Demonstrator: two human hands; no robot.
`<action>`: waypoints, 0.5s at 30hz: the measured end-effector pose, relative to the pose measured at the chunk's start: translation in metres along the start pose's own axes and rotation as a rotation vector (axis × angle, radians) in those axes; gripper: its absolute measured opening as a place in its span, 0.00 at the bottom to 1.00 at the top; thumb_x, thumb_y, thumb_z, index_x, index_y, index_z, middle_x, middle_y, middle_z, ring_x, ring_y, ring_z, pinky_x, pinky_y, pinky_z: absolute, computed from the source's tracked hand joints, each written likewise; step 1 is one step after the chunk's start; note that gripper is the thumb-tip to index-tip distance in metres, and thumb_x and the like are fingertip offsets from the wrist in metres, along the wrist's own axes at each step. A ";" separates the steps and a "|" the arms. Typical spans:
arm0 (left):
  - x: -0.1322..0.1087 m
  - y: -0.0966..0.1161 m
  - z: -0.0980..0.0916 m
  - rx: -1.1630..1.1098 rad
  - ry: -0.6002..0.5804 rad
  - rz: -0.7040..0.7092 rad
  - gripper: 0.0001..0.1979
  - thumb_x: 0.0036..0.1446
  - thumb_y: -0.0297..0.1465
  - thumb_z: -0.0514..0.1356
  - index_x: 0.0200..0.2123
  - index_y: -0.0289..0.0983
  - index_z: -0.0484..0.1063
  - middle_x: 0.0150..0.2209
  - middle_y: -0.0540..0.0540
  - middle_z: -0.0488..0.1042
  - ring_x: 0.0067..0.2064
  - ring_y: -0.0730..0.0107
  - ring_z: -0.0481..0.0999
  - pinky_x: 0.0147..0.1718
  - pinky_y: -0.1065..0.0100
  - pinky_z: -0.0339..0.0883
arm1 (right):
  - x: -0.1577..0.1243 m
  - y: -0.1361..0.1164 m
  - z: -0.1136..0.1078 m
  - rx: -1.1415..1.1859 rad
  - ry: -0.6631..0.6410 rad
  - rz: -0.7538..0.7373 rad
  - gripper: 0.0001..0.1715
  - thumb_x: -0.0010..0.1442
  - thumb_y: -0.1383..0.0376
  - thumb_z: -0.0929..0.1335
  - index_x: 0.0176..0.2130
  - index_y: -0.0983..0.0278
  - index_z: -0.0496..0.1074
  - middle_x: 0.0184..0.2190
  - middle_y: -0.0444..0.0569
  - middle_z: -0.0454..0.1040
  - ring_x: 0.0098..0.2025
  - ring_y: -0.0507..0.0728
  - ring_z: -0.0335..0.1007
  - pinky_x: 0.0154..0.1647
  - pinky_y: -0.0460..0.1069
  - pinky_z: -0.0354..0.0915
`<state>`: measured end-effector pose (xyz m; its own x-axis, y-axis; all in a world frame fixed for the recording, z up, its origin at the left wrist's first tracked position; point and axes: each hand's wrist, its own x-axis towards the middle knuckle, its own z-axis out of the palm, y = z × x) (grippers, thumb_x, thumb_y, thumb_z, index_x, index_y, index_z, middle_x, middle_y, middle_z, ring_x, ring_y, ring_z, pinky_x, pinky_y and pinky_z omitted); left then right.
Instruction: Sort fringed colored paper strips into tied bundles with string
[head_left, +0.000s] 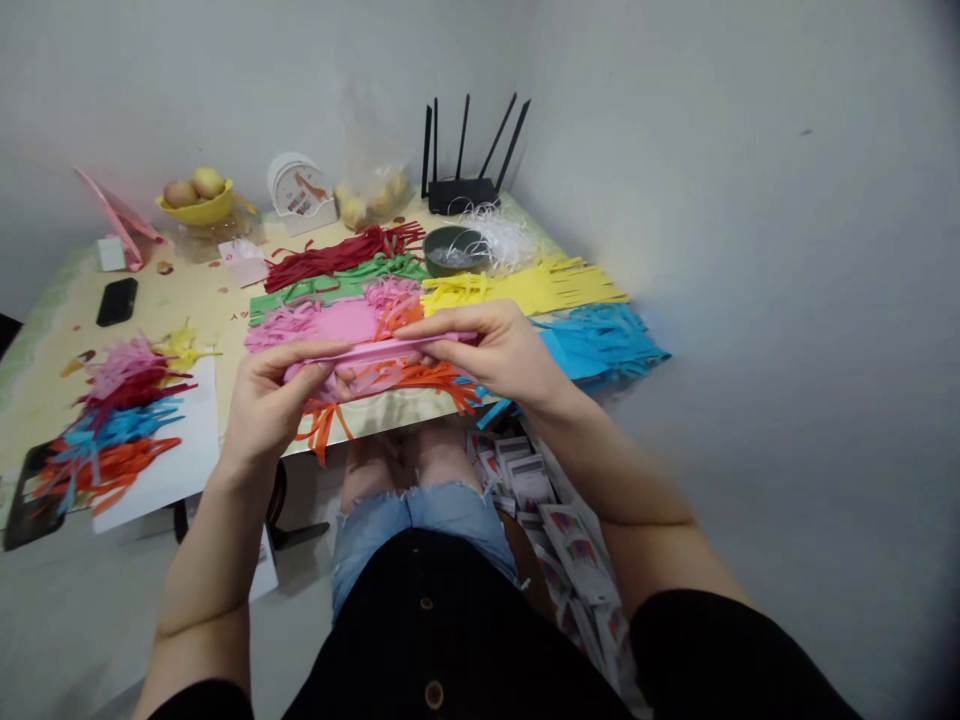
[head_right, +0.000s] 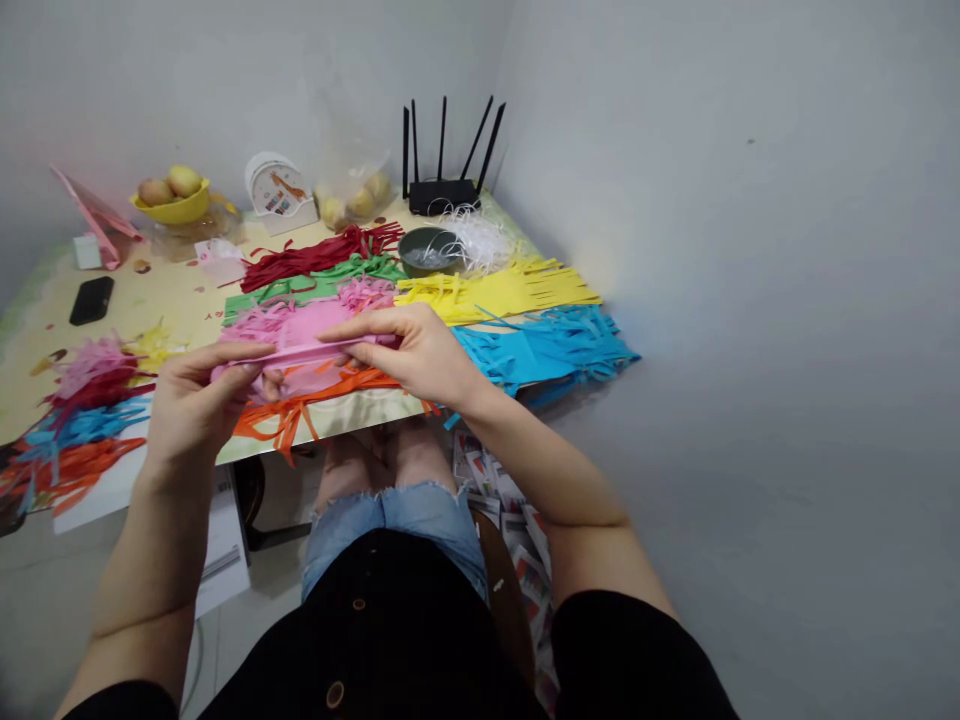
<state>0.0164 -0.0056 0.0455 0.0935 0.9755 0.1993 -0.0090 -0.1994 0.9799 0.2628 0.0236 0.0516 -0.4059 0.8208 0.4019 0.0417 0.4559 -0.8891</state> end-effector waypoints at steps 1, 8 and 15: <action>-0.001 -0.001 0.001 -0.035 0.008 0.011 0.08 0.52 0.31 0.69 0.37 0.36 0.82 0.23 0.48 0.78 0.26 0.67 0.80 0.31 0.68 0.76 | -0.001 0.002 0.001 0.034 0.009 0.003 0.12 0.58 0.66 0.70 0.40 0.63 0.83 0.32 0.46 0.82 0.32 0.51 0.77 0.35 0.45 0.71; -0.005 0.000 0.006 -0.091 0.031 0.111 0.03 0.52 0.27 0.66 0.28 0.37 0.80 0.24 0.48 0.77 0.25 0.72 0.76 0.32 0.69 0.75 | 0.000 0.010 0.009 0.098 0.046 -0.078 0.13 0.56 0.71 0.67 0.34 0.65 0.83 0.30 0.47 0.82 0.31 0.50 0.77 0.34 0.44 0.71; -0.008 0.003 0.006 0.295 0.022 0.201 0.13 0.56 0.35 0.66 0.23 0.37 0.70 0.23 0.49 0.74 0.28 0.70 0.75 0.31 0.69 0.69 | -0.003 0.006 0.007 -0.192 0.008 -0.238 0.11 0.62 0.63 0.68 0.32 0.66 0.78 0.31 0.49 0.80 0.33 0.52 0.75 0.37 0.47 0.69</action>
<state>0.0215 -0.0141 0.0464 0.0973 0.9153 0.3909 0.2629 -0.4024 0.8769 0.2577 0.0214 0.0433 -0.4176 0.6859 0.5960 0.1188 0.6915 -0.7126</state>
